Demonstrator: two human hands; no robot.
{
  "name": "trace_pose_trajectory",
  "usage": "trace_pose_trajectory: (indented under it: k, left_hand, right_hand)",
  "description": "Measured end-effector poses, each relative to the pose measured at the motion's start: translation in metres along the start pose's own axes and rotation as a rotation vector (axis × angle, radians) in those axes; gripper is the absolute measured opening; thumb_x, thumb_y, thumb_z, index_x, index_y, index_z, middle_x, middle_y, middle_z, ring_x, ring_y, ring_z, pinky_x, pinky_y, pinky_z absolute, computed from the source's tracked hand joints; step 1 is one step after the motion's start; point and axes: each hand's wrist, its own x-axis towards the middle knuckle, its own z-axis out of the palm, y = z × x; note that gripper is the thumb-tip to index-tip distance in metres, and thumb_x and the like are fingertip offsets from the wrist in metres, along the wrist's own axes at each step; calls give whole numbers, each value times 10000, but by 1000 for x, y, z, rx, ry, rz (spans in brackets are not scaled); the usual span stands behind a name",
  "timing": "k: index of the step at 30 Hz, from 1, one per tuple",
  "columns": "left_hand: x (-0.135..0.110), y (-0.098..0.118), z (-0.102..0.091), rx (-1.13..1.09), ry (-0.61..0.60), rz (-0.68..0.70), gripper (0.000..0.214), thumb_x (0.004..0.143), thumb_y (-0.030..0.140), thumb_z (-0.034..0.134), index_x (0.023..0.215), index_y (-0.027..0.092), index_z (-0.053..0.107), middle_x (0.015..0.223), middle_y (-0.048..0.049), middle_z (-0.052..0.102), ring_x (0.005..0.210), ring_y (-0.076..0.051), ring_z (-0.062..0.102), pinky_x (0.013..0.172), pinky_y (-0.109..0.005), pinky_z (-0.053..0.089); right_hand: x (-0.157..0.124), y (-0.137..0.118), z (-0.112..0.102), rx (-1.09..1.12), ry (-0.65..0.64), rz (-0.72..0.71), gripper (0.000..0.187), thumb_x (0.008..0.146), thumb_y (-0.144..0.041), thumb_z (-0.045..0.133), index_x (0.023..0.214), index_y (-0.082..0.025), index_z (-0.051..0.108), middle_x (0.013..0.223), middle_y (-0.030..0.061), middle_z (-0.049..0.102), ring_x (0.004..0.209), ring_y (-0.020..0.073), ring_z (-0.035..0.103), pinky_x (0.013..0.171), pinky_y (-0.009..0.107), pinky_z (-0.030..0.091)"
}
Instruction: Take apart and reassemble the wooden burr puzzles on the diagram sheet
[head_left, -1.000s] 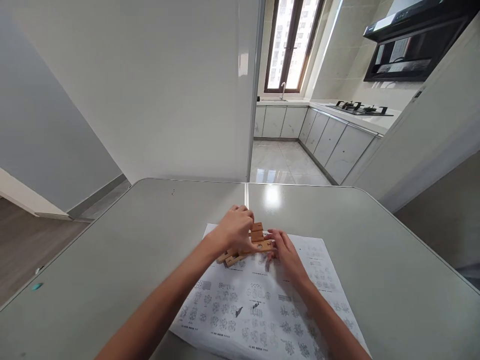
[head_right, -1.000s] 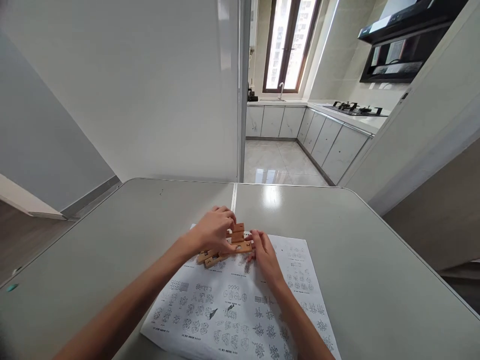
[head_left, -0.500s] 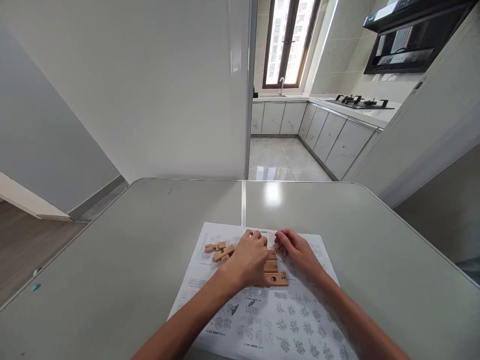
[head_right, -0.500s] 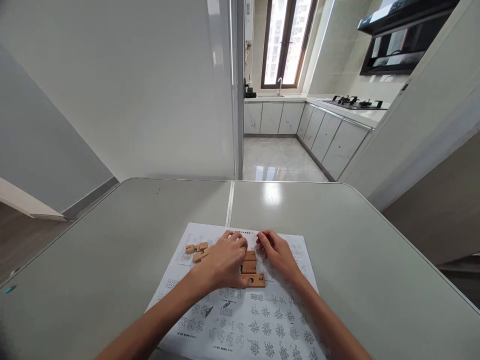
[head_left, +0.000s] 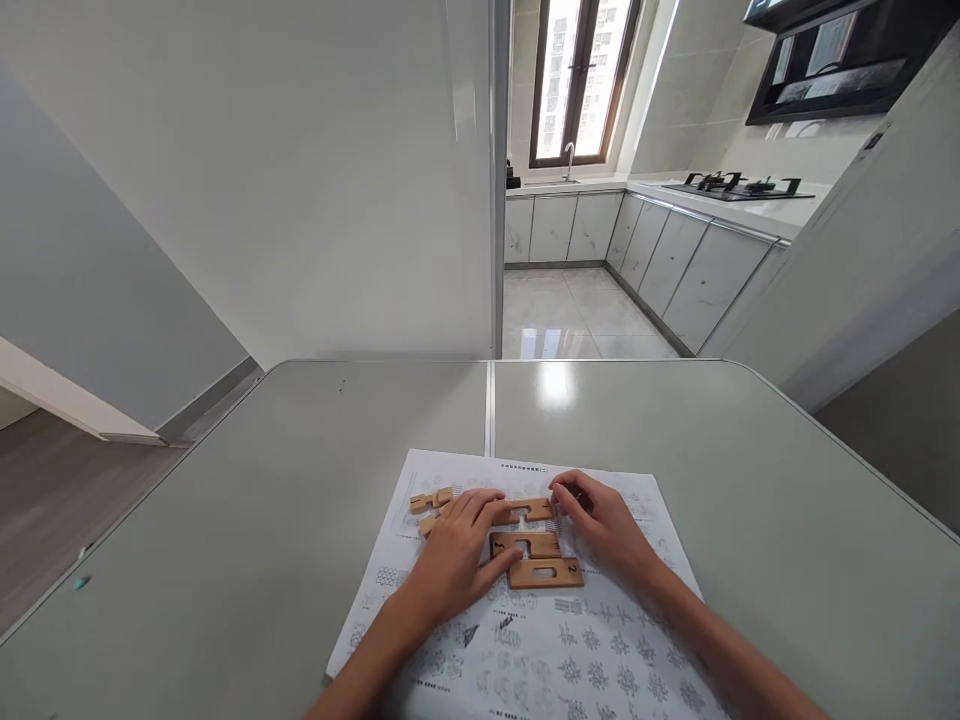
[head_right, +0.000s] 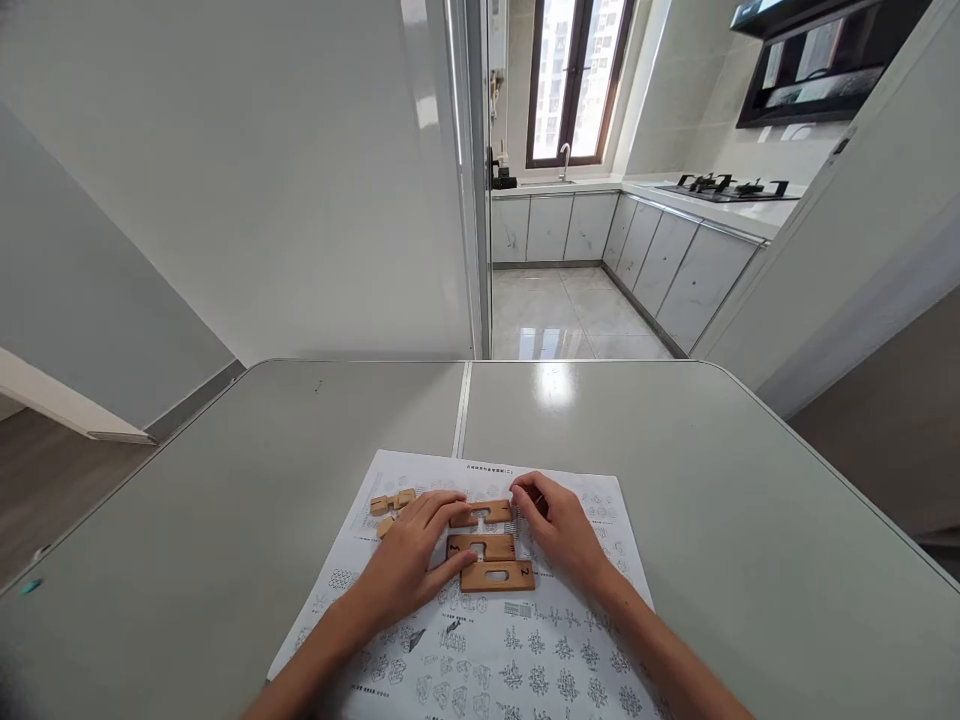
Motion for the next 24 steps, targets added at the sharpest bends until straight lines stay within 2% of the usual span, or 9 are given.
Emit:
trace_pose_trajectory:
  k: [5, 10, 14, 18, 24]
  left_hand:
    - [2, -15, -1, 30, -2, 49, 447, 986, 399, 694, 1385, 273, 538, 1369, -102, 668, 1272, -295, 643, 1084, -485, 554]
    - [11, -35, -1, 66, -5, 108, 309, 1069, 259, 525, 1377, 252, 546, 1350, -100, 676, 1261, -267, 636, 1084, -474, 540]
    - [15, -42, -1, 101, 51, 130, 284, 1082, 180, 453, 1328, 245, 579, 1296, -83, 704, 1203, -251, 655, 1048, -455, 549]
    - [14, -41, -3, 123, 106, 132, 252, 1077, 187, 481, 1283, 253, 611, 1251, -72, 735, 1199, -259, 659, 1052, -471, 530]
    - [12, -34, -1, 83, 101, 124, 193, 1043, 263, 601, 1232, 239, 628, 1198, -70, 764, 1194, -269, 664, 1072, -485, 497]
  right_hand:
    - [0, -1, 1, -7, -15, -3, 377, 1032, -550, 544, 953, -221, 709, 820, 42, 726, 678, 206, 591, 623, 322, 465]
    - [-1, -4, 2, -18, -37, -32, 337, 1015, -538, 574, 964, -229, 698, 826, 45, 713, 671, 204, 584, 627, 328, 468]
    - [-3, -6, 3, -36, -39, -29, 338, 1019, -548, 567, 976, -236, 691, 873, 54, 715, 675, 205, 588, 618, 332, 472]
    - [-4, -4, 2, -60, -56, -40, 292, 1040, -503, 555, 997, -241, 678, 887, 51, 706, 684, 202, 588, 614, 331, 477]
    - [-4, 0, 2, -66, -77, -43, 254, 1065, -450, 539, 1009, -237, 665, 915, 54, 694, 703, 195, 581, 615, 322, 479]
